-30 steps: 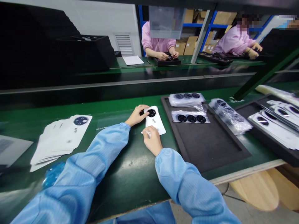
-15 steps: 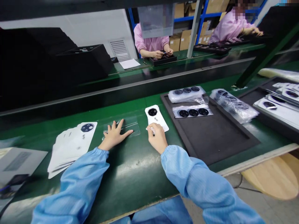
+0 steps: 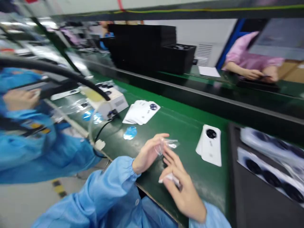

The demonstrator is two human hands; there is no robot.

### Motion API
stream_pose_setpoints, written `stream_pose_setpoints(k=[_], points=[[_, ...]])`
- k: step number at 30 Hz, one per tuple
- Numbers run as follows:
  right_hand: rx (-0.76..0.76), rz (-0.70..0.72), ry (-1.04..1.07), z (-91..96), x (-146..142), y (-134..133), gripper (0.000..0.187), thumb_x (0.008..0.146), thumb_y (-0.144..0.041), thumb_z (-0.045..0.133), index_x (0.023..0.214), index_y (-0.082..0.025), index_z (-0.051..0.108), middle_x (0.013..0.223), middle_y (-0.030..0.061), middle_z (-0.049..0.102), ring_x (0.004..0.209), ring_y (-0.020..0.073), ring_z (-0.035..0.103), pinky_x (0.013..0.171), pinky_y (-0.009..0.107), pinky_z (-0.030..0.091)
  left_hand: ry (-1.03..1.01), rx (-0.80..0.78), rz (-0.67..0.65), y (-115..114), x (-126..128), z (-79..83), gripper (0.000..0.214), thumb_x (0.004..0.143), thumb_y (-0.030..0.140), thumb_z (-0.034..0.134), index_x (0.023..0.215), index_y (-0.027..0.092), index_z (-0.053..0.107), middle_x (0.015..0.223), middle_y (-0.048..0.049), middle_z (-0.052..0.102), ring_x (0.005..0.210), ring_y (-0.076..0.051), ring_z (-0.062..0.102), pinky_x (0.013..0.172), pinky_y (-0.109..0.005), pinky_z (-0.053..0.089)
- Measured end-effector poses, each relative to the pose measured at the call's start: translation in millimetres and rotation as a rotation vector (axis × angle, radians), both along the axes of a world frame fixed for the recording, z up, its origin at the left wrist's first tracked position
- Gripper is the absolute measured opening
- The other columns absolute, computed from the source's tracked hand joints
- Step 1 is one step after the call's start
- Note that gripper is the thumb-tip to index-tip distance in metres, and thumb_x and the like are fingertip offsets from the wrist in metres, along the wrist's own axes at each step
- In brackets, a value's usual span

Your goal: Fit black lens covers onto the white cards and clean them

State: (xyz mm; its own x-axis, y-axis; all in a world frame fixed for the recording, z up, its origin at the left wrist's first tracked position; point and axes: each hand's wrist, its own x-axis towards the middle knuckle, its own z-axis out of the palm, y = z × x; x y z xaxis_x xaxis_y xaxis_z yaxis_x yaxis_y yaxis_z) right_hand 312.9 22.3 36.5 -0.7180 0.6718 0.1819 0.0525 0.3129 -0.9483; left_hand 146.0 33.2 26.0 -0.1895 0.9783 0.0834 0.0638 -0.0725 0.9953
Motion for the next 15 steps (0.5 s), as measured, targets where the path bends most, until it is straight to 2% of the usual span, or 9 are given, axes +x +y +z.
stream_pose_setpoints(k=[3, 5, 7, 9, 11, 12, 14, 15], points=[[0.004, 0.194, -0.139, -10.3, -21.8, -31.6, 0.019, 0.094, -0.028, 0.05, 0.088, -0.023, 0.067, 0.155, 0.0054, 0.027, 0.139, 0.025, 0.031, 0.113, 0.038, 0.029, -0.143, -0.088, 0.118, -60.5, -14.6, -2.0, 0.04, 0.094, 0.039, 0.042, 0.088, 0.012, 0.071, 0.078, -0.0078, 0.064, 0.073, -0.017, 0.059, 0.069, -0.028, 0.049], [0.017, 0.354, -0.143, -22.7, -38.6, -47.7, 0.018, 0.092, -0.029, 0.052, 0.086, -0.023, 0.068, 0.151, 0.0084, 0.035, 0.136, 0.0263, 0.038, 0.11, 0.037, 0.034, -0.211, -0.126, 0.294, -103.5, -34.3, -9.7, 0.037, 0.092, 0.043, 0.047, 0.086, 0.014, 0.07, 0.076, -0.0059, 0.062, 0.073, -0.017, 0.058, 0.07, -0.028, 0.048], [0.016, 0.426, -0.103, -33.2, -55.3, -58.0, 0.019, 0.091, -0.031, 0.053, 0.084, -0.023, 0.068, 0.145, 0.0102, 0.044, 0.13, 0.0273, 0.046, 0.106, 0.038, 0.04, -0.271, -0.144, 0.53, -146.6, -63.9, -21.0, 0.034, 0.091, 0.045, 0.048, 0.108, 0.021, 0.065, 0.085, -0.0043, 0.062, 0.079, -0.017, 0.058, 0.073, -0.029, 0.048], [-0.004, 0.345, -0.07, -39.0, -71.3, -63.0, 0.021, 0.091, -0.032, 0.052, 0.081, -0.023, 0.068, 0.137, 0.0107, 0.053, 0.123, 0.0275, 0.053, 0.101, 0.038, 0.044, -0.321, -0.141, 0.754, -187.6, -102.3, -36.7, 0.043, 0.092, 0.047, 0.043, 0.128, 0.027, 0.053, 0.101, -0.0048, 0.062, 0.092, -0.02, 0.058, 0.082, -0.033, 0.049], [-0.029, 0.171, -0.061, -40.7, -86.8, -64.8, 0.022, 0.09, -0.033, 0.053, 0.077, -0.023, 0.067, 0.129, 0.0116, 0.058, 0.116, 0.0277, 0.058, 0.098, 0.039, 0.047, -0.364, -0.148, 0.906, -222.1, -145.5, -59.0, 0.045, 0.093, 0.045, 0.04, 0.133, 0.027, 0.048, 0.119, -0.0067, 0.057, 0.108, -0.024, 0.055, 0.089, -0.038, 0.05], [-0.035, 0.076, -0.069, -41.0, -94.2, -65.0, 0.021, 0.09, -0.033, 0.054, 0.077, -0.023, 0.067, 0.126, 0.0121, 0.06, 0.113, 0.0279, 0.06, 0.096, 0.038, 0.048, -0.384, -0.172, 0.958, -234.7, -167.3, -73.0, 0.042, 0.093, 0.042, 0.044, 0.131, 0.026, 0.049, 0.124, -0.0072, 0.055, 0.112, -0.025, 0.053, 0.089, -0.039, 0.05], [-0.007, -0.091, -0.089, -43.1, -107.7, -64.3, 0.017, 0.087, -0.035, 0.059, 0.078, -0.022, 0.066, 0.121, 0.0125, 0.062, 0.108, 0.0283, 0.062, 0.092, 0.036, 0.05, -0.43, -0.243, 1.036, -247.0, -208.6, -105.8, 0.04, 0.092, 0.038, 0.053, 0.127, 0.018, 0.05, 0.126, -0.0098, 0.053, 0.11, -0.025, 0.055, 0.089, -0.044, 0.05], [0.024, -0.157, -0.092, -45.6, -113.3, -63.2, 0.016, 0.085, -0.036, 0.061, 0.08, -0.022, 0.067, 0.119, 0.0123, 0.063, 0.106, 0.0282, 0.062, 0.091, 0.034, 0.051, -0.462, -0.275, 1.056, -246.1, -227.3, -123.4, 0.038, 0.091, 0.036, 0.055, 0.124, 0.016, 0.052, 0.124, -0.0104, 0.054, 0.107, -0.023, 0.057, 0.089, -0.044, 0.05]])
